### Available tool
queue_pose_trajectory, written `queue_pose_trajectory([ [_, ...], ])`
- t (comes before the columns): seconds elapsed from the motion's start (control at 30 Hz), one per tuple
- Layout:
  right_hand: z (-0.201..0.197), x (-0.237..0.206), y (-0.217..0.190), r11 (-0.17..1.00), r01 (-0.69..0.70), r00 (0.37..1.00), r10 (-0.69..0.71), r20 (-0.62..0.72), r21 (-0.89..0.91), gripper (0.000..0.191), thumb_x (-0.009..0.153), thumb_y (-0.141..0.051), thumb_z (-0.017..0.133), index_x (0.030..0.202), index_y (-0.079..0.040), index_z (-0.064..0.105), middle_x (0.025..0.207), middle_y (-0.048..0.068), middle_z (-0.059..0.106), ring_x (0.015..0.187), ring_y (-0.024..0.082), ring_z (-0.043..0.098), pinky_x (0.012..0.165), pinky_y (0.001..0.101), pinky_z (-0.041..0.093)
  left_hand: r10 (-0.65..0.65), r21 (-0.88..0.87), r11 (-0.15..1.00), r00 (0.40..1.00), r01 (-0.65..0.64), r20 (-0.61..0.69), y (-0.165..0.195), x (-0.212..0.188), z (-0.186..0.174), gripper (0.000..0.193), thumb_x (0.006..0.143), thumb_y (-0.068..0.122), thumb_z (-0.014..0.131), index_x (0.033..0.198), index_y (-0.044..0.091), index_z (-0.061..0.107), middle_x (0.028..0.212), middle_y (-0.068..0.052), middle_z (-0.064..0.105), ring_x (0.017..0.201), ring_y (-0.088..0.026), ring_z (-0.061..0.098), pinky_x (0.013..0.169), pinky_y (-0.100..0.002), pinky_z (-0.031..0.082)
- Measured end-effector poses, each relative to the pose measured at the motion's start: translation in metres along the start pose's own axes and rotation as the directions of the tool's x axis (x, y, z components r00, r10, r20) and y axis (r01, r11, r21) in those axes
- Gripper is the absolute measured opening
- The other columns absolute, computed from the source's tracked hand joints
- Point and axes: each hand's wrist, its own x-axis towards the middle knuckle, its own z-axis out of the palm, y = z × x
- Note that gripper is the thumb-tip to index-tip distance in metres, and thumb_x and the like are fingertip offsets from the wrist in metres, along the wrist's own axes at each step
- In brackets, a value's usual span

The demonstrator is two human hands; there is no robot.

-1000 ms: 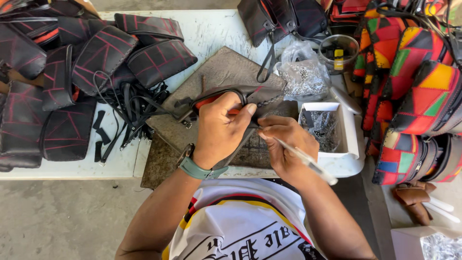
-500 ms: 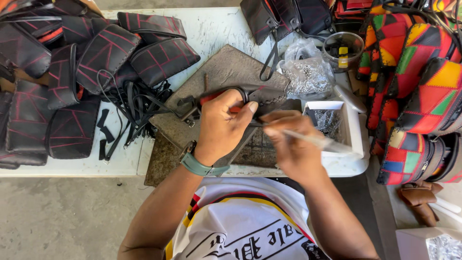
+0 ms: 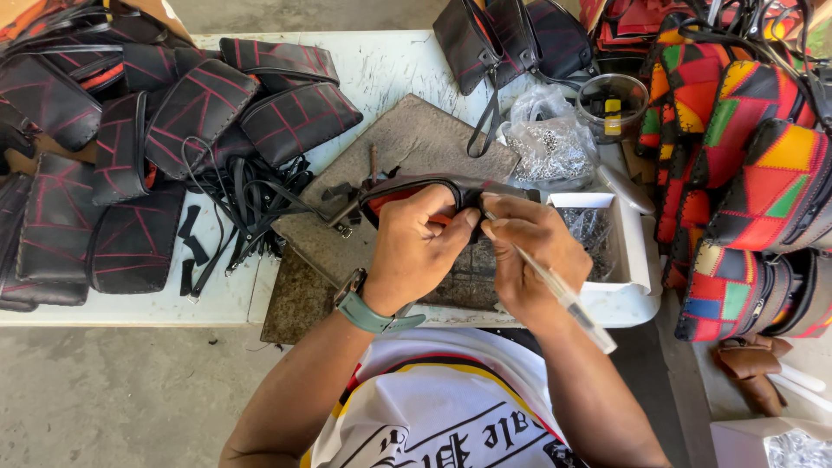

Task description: The person works through a pile of upcycled inner-tube pouches at a table, attaching black straps to each pouch. They thread the strap end through a metal ring on the pouch, hammer a rivet on a stone block to secure it, and set the finished pouch aside before taking the next one.

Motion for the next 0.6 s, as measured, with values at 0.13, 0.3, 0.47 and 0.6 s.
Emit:
queue_pose_trajectory([
  [0.13,-0.002,0.002,0.004,0.994,-0.068,0.997,0.065,0.042,0.089,0.012,0.104,-0.006,0.070,0.106,-0.004,0.058,0.111,0.017,0.072,0.102,0.024,0.075,0.084,0.0305,0.061,-0.013,0.001,1.000,1.000,0.013,0.014,-0.004,0.001,-0.003,0.010,0.097,0.001,0.069,0.103,-0.006,0.067,0.087,-0.009,0.073,0.079,-0.002,0.063,0.062,-0.024,0.059],
  [0.3,0.003,-0.009,0.006,0.994,-0.096,0.995,0.095,0.017,0.043,0.016,0.102,-0.003,0.070,0.106,-0.005,0.055,0.111,0.017,0.072,0.102,0.022,0.074,0.084,0.0306,0.060,0.007,-0.053,0.999,0.999,-0.005,0.035,-0.011,-0.001,-0.002,0.008,0.097,0.001,0.068,0.103,-0.005,0.067,0.089,-0.008,0.072,0.082,-0.003,0.065,0.064,-0.024,0.060],
  [0.47,-0.001,-0.018,0.013,0.779,-0.261,0.949,0.314,0.004,0.570,0.020,0.110,-0.003,0.066,0.119,-0.004,0.048,0.121,0.017,0.066,0.108,0.020,0.071,0.097,0.0335,0.063,-0.043,-0.067,0.997,0.999,0.045,0.034,-0.011,-0.005,-0.008,0.009,0.097,0.003,0.069,0.102,-0.004,0.067,0.088,-0.006,0.073,0.079,-0.002,0.065,0.065,-0.024,0.059],
  [0.6,-0.002,-0.037,0.004,0.821,-0.291,0.954,0.290,0.079,0.491,0.020,0.106,0.000,0.065,0.116,-0.003,0.048,0.118,0.020,0.066,0.111,0.025,0.071,0.095,0.0310,0.058,-0.032,0.113,0.993,0.996,0.042,-0.086,-0.005,0.001,-0.008,0.015,0.099,0.004,0.074,0.092,-0.005,0.064,0.077,-0.007,0.067,0.074,-0.003,0.057,0.060,-0.025,0.054],
])
